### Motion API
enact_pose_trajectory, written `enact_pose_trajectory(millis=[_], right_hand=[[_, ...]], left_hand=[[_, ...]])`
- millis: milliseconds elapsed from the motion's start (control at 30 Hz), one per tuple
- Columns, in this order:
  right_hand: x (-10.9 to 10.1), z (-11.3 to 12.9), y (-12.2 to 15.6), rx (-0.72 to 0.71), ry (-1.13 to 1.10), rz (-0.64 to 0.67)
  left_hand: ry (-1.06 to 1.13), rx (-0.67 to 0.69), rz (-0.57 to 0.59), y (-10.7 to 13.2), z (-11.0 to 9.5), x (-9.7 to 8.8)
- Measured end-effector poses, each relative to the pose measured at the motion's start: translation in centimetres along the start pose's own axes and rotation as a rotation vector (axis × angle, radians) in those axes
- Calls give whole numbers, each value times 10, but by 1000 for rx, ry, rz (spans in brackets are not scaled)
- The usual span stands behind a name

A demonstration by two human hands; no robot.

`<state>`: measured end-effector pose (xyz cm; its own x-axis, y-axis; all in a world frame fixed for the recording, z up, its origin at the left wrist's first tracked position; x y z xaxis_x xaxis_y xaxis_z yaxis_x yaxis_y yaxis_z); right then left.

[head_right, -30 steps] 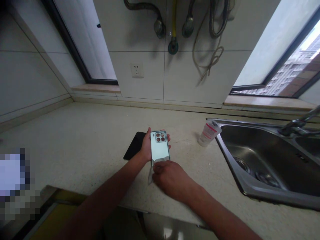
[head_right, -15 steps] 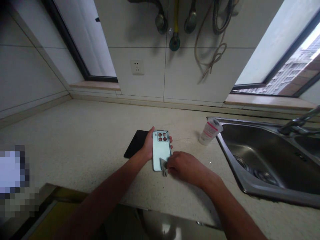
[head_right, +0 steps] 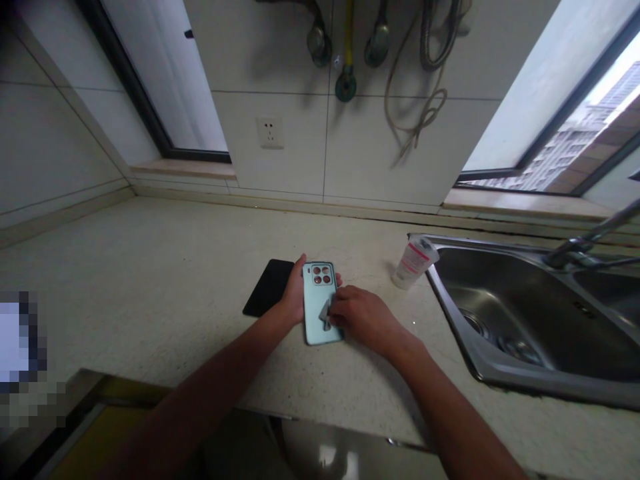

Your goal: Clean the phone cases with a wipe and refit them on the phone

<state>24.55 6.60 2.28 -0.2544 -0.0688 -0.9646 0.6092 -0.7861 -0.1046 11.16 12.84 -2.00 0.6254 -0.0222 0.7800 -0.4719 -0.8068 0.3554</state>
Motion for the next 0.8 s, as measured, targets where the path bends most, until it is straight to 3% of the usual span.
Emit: enact_pose_trajectory(millis=[100, 267, 367, 567, 800], right_hand=[[-2, -3, -1, 64, 77, -114], [-1, -15, -3, 316, 99, -375], [1, -19, -4, 357, 85, -475], [7, -11, -6, 222, 20, -632], [23, 12, -16, -7, -131, -627]], left_hand=[[9, -12, -3, 1, 4, 3], [-58, -148, 80, 7, 20, 14], [-78, -167, 95, 8, 25, 16], [-61, -150, 112, 6, 26, 13], [-60, -99, 44, 11, 23, 14]])
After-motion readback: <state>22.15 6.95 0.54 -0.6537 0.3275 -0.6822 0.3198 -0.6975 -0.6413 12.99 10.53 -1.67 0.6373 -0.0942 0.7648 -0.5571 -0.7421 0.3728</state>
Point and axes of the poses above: each hand's wrist, its own y-axis away from the middle knuckle, its own x-axis out of the palm, z = x × y, the point moved 2 cm from there along -y, towards the middle knuckle, and after that the axes turned 3 degrees about -y, right-handed, at the moved point
